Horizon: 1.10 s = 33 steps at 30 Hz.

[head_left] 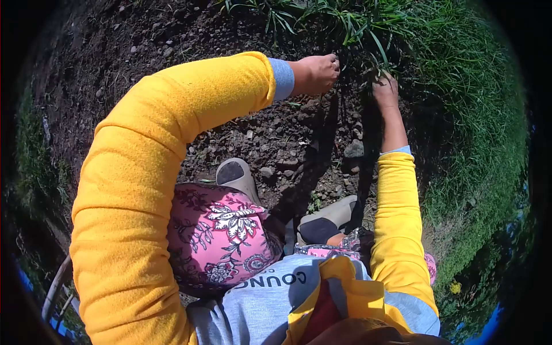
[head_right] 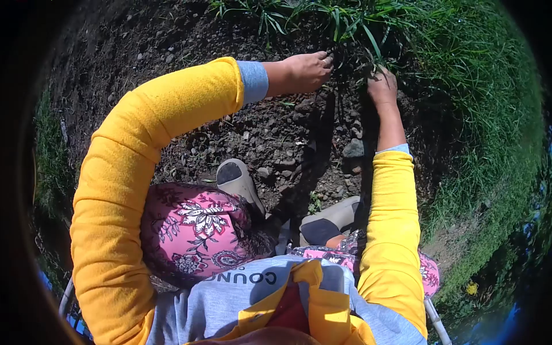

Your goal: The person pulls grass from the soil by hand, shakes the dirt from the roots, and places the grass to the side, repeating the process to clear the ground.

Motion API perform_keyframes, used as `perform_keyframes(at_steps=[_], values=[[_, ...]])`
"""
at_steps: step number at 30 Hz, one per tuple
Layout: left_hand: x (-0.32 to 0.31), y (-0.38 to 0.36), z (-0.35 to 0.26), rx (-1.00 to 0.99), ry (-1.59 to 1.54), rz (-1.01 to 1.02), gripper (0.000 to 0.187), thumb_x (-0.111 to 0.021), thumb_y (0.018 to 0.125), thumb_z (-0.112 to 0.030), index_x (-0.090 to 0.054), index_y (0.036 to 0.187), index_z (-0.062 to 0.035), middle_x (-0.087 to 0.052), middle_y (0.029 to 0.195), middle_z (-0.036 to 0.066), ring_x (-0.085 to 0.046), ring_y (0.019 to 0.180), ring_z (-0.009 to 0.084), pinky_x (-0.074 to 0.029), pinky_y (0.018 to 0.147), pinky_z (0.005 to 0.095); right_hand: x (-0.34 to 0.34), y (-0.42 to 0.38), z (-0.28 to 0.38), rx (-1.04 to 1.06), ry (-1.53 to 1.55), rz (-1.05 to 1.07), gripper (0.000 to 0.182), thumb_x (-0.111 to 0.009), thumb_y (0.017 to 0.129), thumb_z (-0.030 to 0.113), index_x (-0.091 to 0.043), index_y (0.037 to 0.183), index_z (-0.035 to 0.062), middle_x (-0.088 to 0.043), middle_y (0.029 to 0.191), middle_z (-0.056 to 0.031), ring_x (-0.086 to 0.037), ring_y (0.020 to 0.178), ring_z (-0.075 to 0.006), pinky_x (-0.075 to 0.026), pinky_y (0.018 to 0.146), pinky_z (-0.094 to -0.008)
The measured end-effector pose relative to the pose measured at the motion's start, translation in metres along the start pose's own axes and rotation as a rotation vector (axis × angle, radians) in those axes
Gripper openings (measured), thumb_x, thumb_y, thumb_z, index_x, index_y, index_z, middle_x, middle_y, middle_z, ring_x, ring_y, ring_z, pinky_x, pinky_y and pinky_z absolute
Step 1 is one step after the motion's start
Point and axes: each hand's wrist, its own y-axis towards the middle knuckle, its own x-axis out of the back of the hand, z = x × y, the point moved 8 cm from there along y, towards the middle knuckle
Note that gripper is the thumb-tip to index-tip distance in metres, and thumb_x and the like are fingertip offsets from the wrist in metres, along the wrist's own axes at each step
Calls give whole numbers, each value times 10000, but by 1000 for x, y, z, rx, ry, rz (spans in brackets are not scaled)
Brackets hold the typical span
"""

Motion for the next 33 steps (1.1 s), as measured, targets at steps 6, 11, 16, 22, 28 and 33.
perform_keyframes(at_steps=[6,11,16,22,28,33], values=[[-37,81,84,285,-45,-283,195,-496,711,-143,-551,857,-26,-544,949,85,-515,919,182,-404,784,271,10,-4,-25,-146,134,-157,258,-475,791,237,-561,804,-7,-548,798,-220,-506,756,-383,-405,663,-416],[-39,79,126,460,319,-423,158,-507,673,-146,-577,764,-36,-552,667,67,-533,621,184,-414,537,275,11,-33,-33,-164,176,-235,338,-457,816,301,-559,786,-20,-550,784,-209,-512,742,-378,-416,660,-414],[-69,88,160,714,174,-215,209,-467,704,-126,-609,825,-33,-577,832,108,-560,742,223,-440,572,312,-7,-36,-41,-169,169,-139,220,-480,791,210,-568,841,14,-563,771,-193,-525,720,-368,-427,641,-412],[-65,94,169,773,67,-146,212,-465,704,-125,-610,827,-32,-579,835,114,-563,747,230,-444,579,319,-18,-28,-33,-150,169,-115,266,-510,772,252,-550,811,-8,-562,770,-200,-523,735,-376,-417,672,-424],[-68,97,172,803,-27,-62,215,-463,704,-124,-611,829,-31,-581,839,120,-566,752,238,-447,585,326,-34,-38,-33,-201,151,-69,256,-487,764,243,-560,754,-2,-564,760,-202,-525,751,-376,-417,682,-429],[-70,96,173,836,-98,34,218,-462,704,-123,-612,831,-30,-582,842,125,-569,757,244,-449,590,331,-46,-47,-29,-339,-210,-137,238,-444,755,228,-568,676,42,-569,708,-153,-557,686,-299,-436,608,-397]])
